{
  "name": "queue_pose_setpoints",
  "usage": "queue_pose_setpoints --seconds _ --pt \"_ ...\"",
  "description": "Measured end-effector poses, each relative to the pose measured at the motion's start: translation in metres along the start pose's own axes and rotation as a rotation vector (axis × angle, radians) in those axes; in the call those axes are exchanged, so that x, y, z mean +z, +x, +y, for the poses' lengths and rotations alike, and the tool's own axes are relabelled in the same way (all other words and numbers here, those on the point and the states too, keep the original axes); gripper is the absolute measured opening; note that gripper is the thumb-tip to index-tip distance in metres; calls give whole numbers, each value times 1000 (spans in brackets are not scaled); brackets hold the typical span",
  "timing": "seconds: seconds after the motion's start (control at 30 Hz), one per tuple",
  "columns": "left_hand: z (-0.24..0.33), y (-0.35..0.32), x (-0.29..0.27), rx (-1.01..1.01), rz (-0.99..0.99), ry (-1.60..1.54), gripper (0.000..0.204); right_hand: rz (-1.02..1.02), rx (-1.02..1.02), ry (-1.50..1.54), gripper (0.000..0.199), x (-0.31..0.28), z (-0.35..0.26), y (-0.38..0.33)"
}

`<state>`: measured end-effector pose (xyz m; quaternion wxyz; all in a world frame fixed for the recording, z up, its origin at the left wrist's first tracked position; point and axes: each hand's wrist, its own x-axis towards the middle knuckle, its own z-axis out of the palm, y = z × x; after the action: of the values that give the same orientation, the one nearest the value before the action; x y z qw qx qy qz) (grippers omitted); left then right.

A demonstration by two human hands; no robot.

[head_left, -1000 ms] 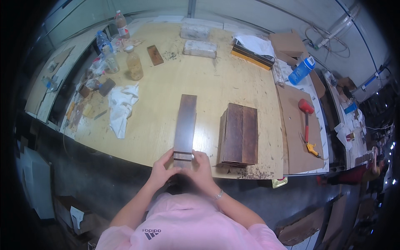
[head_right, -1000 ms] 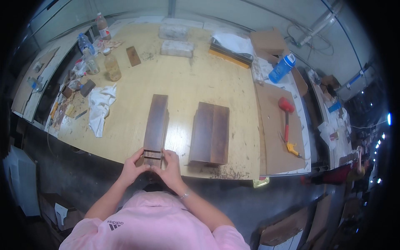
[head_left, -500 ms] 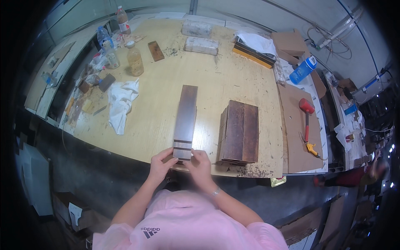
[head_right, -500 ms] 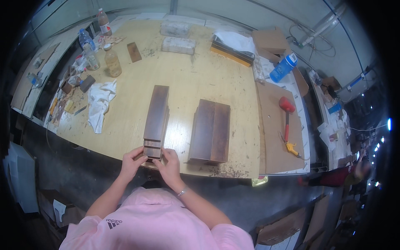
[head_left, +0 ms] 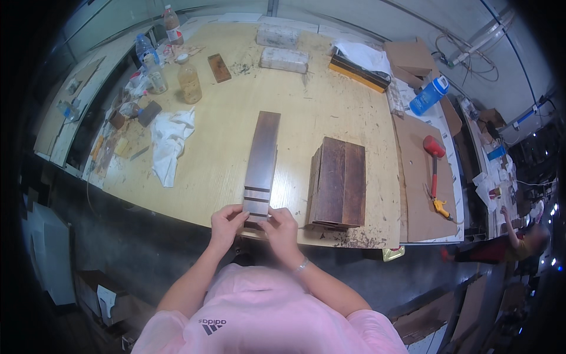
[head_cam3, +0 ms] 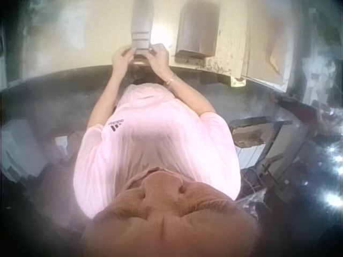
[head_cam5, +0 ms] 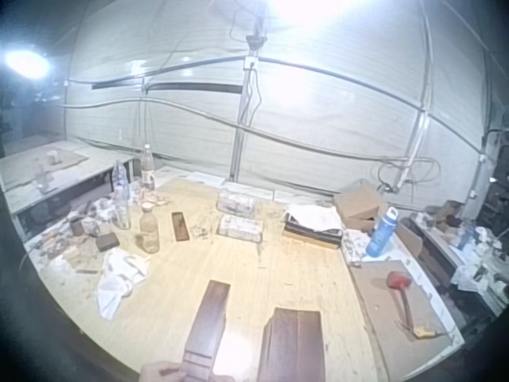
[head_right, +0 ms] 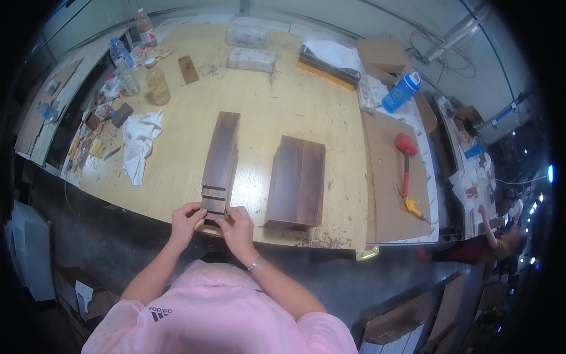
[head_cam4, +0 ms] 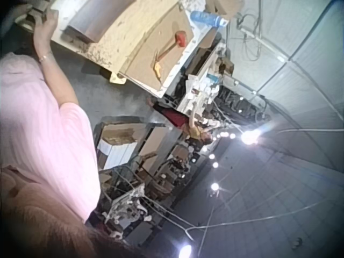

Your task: The person picks up several wooden panels from a floor pallet, carries them to a workbench, and stacks them into organized piles by hand, carefully aligning the edges.

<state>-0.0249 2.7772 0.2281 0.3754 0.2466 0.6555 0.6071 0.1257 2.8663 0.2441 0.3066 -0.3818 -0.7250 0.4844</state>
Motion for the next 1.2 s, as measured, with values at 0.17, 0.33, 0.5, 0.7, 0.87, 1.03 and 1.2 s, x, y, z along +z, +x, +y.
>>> queue_pose_setpoints --seconds 0.17,0.33,0.5,0.7,0.87,1.03,1.2 --pt "3 -9 7 100 8 51 29 64 11 59 42 5 2 -3" --pt "0 -15 11 93 53 24 29 -43 66 -12 37 -1 2 -5" --pt "-3 -8 11 40 112 166 24 -33 46 -87 34 1 5 -1" --pt "-9 -12 6 82 71 103 22 29 -13 46 30 0 5 -8" --pt "-10 -8 7 51 102 230 18 42 -13 -39 31 6 14 -3" --pt "-17 -2 6 65 125 256 20 61 -8 -44 31 6 12 2" --pt "-14 -1 0 131 49 239 22 58 144 169 34 8 27 -1"
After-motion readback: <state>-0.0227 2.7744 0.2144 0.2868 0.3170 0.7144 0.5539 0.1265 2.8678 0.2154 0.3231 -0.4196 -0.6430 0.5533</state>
